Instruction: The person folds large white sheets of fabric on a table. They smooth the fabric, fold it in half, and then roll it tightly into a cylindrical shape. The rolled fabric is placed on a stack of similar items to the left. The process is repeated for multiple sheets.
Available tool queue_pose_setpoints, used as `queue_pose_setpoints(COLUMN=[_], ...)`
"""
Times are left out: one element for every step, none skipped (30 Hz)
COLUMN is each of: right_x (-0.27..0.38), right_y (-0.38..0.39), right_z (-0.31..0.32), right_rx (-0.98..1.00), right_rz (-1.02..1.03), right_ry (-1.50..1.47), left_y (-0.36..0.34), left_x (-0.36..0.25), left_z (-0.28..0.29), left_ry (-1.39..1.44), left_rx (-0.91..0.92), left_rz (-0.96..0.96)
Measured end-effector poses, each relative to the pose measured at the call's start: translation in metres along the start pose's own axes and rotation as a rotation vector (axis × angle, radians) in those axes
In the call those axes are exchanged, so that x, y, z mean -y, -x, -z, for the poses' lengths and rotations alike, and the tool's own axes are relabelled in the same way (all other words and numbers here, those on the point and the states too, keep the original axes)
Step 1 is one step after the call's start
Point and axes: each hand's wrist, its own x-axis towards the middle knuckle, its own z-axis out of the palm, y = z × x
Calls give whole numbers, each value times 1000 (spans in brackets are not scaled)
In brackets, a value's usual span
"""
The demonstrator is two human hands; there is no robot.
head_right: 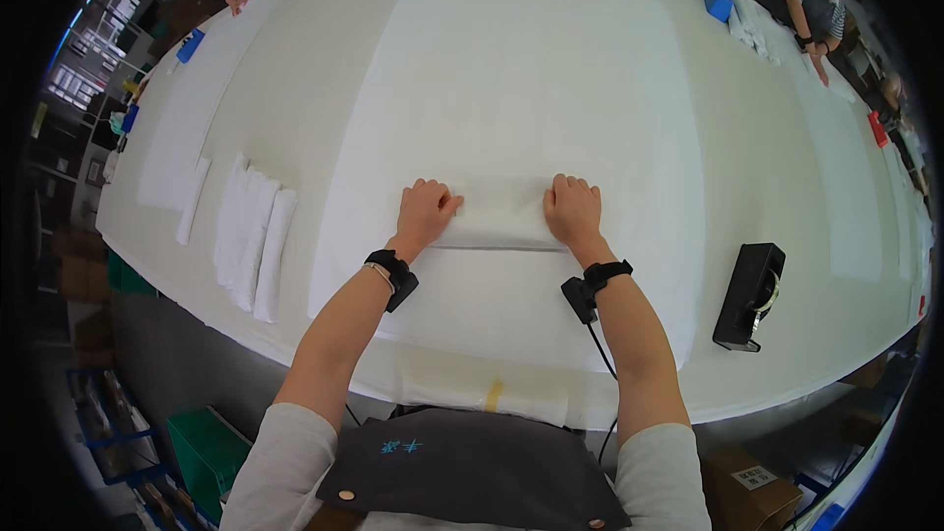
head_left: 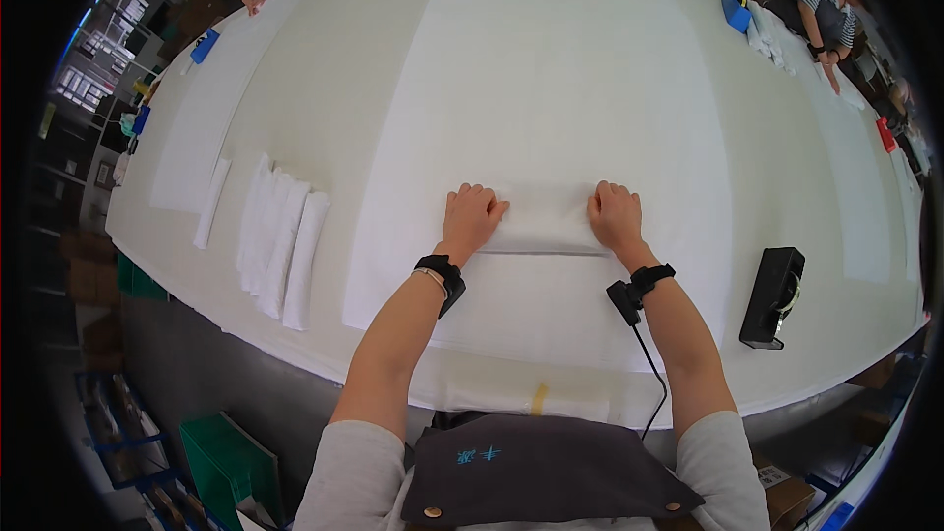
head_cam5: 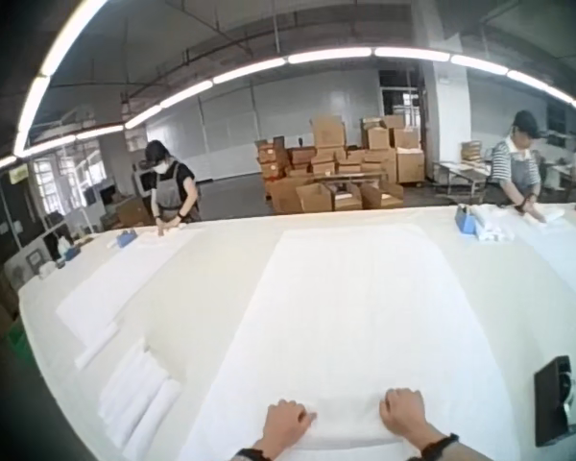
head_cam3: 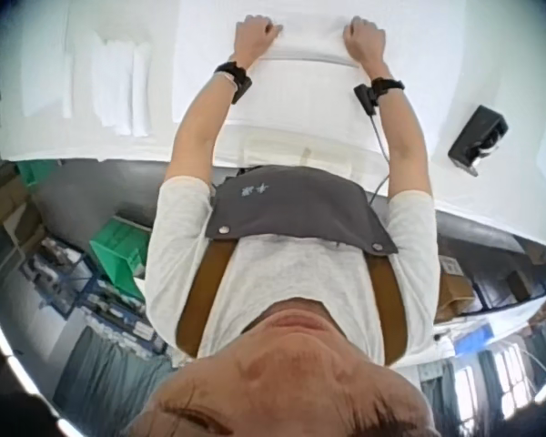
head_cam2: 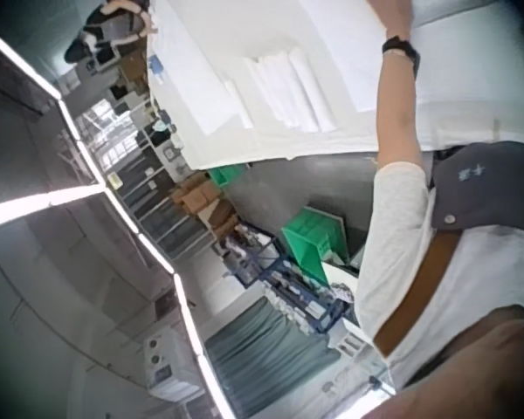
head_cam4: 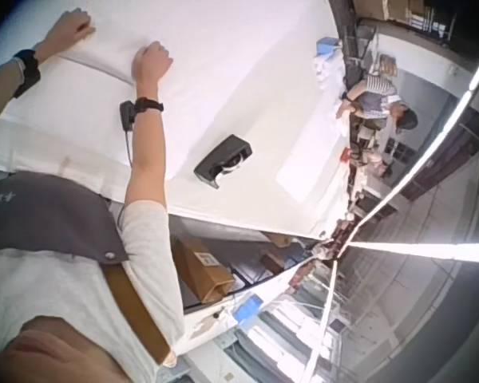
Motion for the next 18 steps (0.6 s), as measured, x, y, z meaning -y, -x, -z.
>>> queue_pose_setpoints(right_x=[2, 7, 14, 21, 27, 31, 35, 36, 33, 29, 27, 23, 18, 19, 19, 20, 18, 18], right_y=[-2, -1, 2, 11, 26, 41, 54, 58, 57, 55, 56, 54, 49, 39, 30, 22, 13, 5], right_z=[4, 10, 15, 23, 28, 29, 29, 29, 27, 24, 19, 18, 16, 15, 13, 12, 12, 9], right_rx=[-59, -109, -152, -107, -50, -70, -85, -105, -90, -74, -57, -10, 39, 78, 135, 193, 253, 151], right_rz=[72, 149, 230, 305, 373, 367, 363, 362, 357, 351, 339, 328, 316, 314, 255, 195, 141, 175], right_ry=[-20, -41, -63, -128, -188, -174, -164, -156, -161, -166, -173, -178, -183, -195, -187, -180, -160, -125], left_y=[-2, -2, 0, 0, -1, -2, 0, 5, 13, 21, 35, 50, 59, 59, 54, 48, 38, 30], left_x=[2, 8, 10, 11, 10, 5, 3, 3, 2, 2, -1, -5, -7, -4, -2, -1, -5, -5], left_z=[-2, -8, -9, -10, -10, -6, -3, 0, 1, 2, 3, 6, 6, 8, 8, 6, 5, 6], left_ry=[-17, -32, -46, -58, -46, -34, -23, -17, -10, -3, -36, -70, -105, -95, -106, -116, -115, -131], left_rx=[-49, -96, -141, -130, -85, -37, 13, -52, -110, -168, -167, -164, -160, -117, -114, -110, -115, -65], left_rz=[-37, -66, -87, -81, -52, -24, 11, -130, -282, -433, -440, -450, -460, -417, -393, -370, -344, -279])
